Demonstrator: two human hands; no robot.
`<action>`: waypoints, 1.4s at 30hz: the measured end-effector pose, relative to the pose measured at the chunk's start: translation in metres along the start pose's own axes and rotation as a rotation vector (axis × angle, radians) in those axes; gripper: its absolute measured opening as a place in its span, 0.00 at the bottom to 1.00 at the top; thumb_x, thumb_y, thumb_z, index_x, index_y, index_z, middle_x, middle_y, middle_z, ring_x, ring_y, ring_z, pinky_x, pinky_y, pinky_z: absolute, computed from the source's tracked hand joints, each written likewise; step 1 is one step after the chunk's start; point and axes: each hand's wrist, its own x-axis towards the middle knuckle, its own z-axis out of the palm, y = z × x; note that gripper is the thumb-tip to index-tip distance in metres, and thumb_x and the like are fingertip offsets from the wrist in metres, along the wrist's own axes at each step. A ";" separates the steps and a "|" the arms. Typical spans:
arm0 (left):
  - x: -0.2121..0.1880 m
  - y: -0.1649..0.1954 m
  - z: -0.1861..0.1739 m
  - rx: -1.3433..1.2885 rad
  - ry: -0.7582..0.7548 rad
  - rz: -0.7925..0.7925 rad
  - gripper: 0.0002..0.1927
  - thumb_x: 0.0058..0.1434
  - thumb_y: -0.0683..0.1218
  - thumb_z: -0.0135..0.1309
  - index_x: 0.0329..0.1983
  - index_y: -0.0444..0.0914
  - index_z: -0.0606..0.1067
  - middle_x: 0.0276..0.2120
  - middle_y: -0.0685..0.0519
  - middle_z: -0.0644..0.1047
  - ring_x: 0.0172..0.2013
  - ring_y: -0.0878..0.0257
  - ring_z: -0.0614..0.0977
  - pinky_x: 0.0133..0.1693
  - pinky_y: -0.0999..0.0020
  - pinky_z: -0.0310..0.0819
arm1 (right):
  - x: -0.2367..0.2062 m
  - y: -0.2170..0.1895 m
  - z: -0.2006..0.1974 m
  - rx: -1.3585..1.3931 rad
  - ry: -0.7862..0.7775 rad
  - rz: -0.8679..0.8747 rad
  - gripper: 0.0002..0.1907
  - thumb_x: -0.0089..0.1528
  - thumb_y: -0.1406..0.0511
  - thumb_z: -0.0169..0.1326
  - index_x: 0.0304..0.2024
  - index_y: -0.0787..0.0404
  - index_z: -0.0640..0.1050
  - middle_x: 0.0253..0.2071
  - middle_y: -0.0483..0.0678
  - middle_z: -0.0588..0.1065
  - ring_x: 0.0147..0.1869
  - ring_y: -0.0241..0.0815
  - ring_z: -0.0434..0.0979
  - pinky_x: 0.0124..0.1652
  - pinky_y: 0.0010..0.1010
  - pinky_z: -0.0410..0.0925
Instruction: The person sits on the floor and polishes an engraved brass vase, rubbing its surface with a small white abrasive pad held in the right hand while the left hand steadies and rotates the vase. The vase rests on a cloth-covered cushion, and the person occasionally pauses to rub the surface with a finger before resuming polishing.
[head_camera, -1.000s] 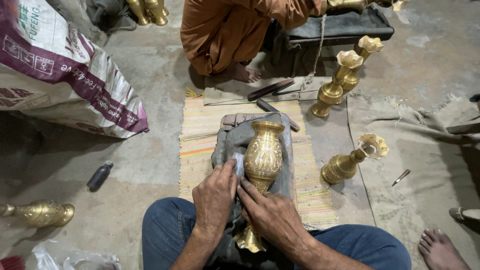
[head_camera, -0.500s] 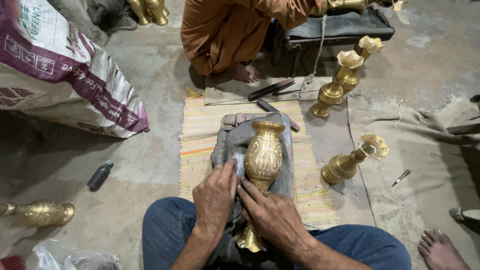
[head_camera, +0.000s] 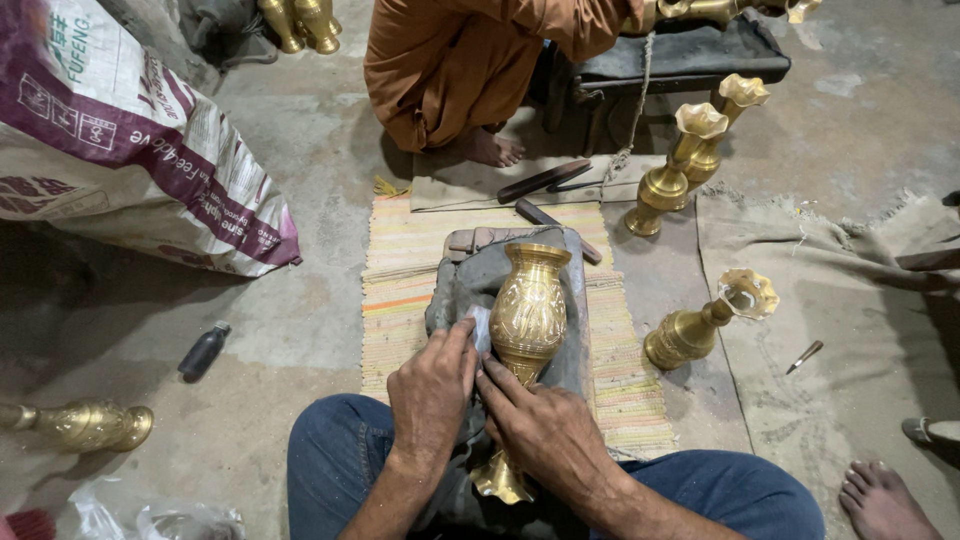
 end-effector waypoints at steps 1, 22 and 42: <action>0.000 0.000 -0.001 -0.001 -0.003 -0.002 0.16 0.63 0.49 0.59 0.53 0.42 0.79 0.39 0.52 0.84 0.29 0.61 0.87 0.26 0.66 0.82 | 0.000 0.000 0.000 -0.001 -0.006 0.002 0.30 0.55 0.62 0.62 0.59 0.65 0.75 0.61 0.53 0.74 0.31 0.47 0.81 0.33 0.37 0.74; -0.001 -0.001 0.001 0.009 -0.013 -0.007 0.16 0.64 0.49 0.59 0.54 0.42 0.79 0.40 0.52 0.84 0.29 0.61 0.87 0.26 0.67 0.82 | 0.001 -0.001 -0.001 0.004 -0.036 0.024 0.31 0.55 0.62 0.62 0.60 0.64 0.74 0.62 0.53 0.74 0.31 0.47 0.82 0.32 0.38 0.75; 0.001 0.001 0.004 0.002 -0.020 -0.011 0.16 0.63 0.49 0.59 0.54 0.42 0.79 0.39 0.52 0.84 0.29 0.62 0.87 0.26 0.69 0.82 | -0.001 0.003 -0.001 0.010 0.017 -0.011 0.29 0.56 0.63 0.61 0.60 0.65 0.74 0.61 0.53 0.74 0.33 0.47 0.82 0.34 0.38 0.75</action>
